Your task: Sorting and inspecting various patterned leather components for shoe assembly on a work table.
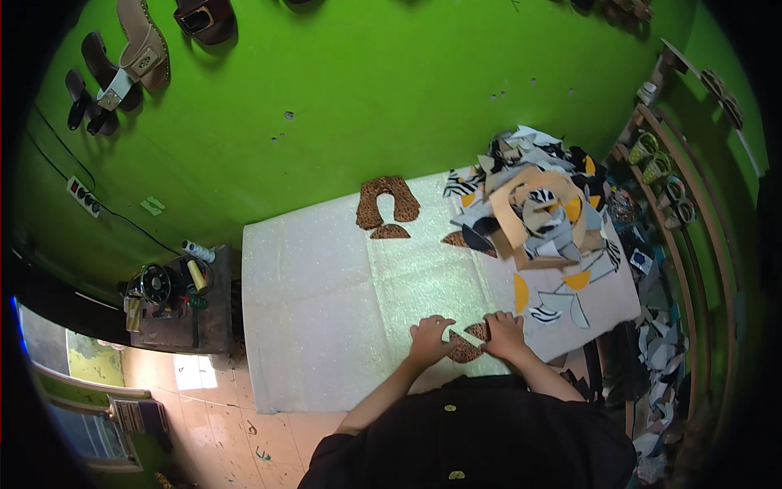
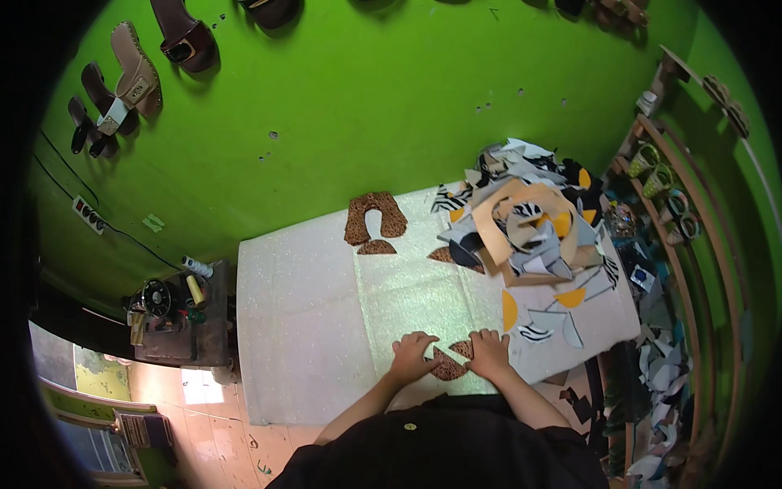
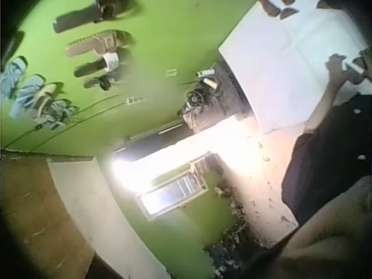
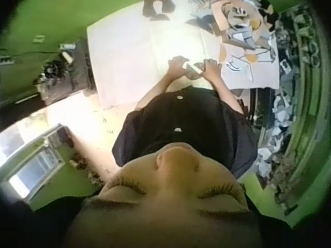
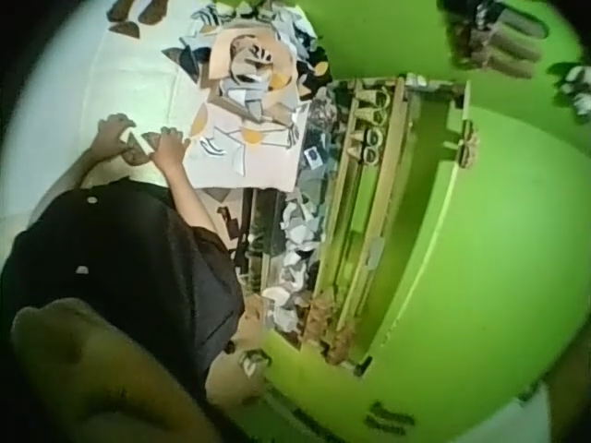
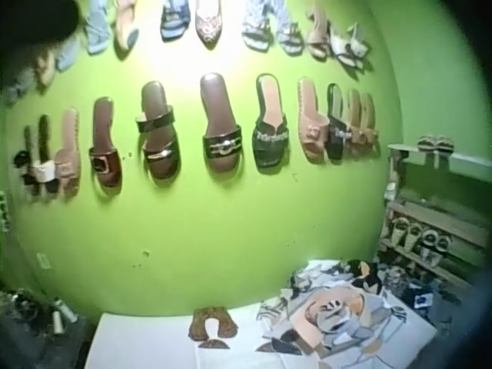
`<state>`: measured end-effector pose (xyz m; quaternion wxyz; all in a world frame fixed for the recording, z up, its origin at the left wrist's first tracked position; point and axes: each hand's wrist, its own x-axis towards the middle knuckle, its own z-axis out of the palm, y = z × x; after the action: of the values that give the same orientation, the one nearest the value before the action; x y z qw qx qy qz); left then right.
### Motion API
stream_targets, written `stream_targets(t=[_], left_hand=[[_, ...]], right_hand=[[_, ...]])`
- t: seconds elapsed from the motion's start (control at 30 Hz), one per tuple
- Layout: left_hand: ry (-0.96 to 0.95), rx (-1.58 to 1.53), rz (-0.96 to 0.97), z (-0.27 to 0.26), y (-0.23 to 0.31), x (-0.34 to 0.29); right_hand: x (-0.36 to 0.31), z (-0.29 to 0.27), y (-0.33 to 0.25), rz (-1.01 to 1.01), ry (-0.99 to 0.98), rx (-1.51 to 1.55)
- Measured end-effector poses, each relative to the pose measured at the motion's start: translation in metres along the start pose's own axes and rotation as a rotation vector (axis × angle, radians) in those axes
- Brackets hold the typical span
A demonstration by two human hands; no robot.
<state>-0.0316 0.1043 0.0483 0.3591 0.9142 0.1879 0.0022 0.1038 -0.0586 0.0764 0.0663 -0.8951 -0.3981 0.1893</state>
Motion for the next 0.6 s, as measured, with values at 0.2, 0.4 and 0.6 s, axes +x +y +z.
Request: stream_targets(t=[0.2, 0.4, 0.6], left_hand=[[0.001, 0.156, 0.114, 0.009, 0.002, -0.011], [0.007, 0.157, 0.065, 0.017, 0.007, -0.014], [-0.012, 0.106, 0.102, 0.018, 0.004, -0.012]], right_hand=[[-0.015, 0.002, 0.000, 0.100, 0.002, 0.092], [-0.007, 0.024, 0.007, 0.135, 0.002, 0.203], [-0.006, 0.025, 0.007, 0.202, -0.067, 0.289]])
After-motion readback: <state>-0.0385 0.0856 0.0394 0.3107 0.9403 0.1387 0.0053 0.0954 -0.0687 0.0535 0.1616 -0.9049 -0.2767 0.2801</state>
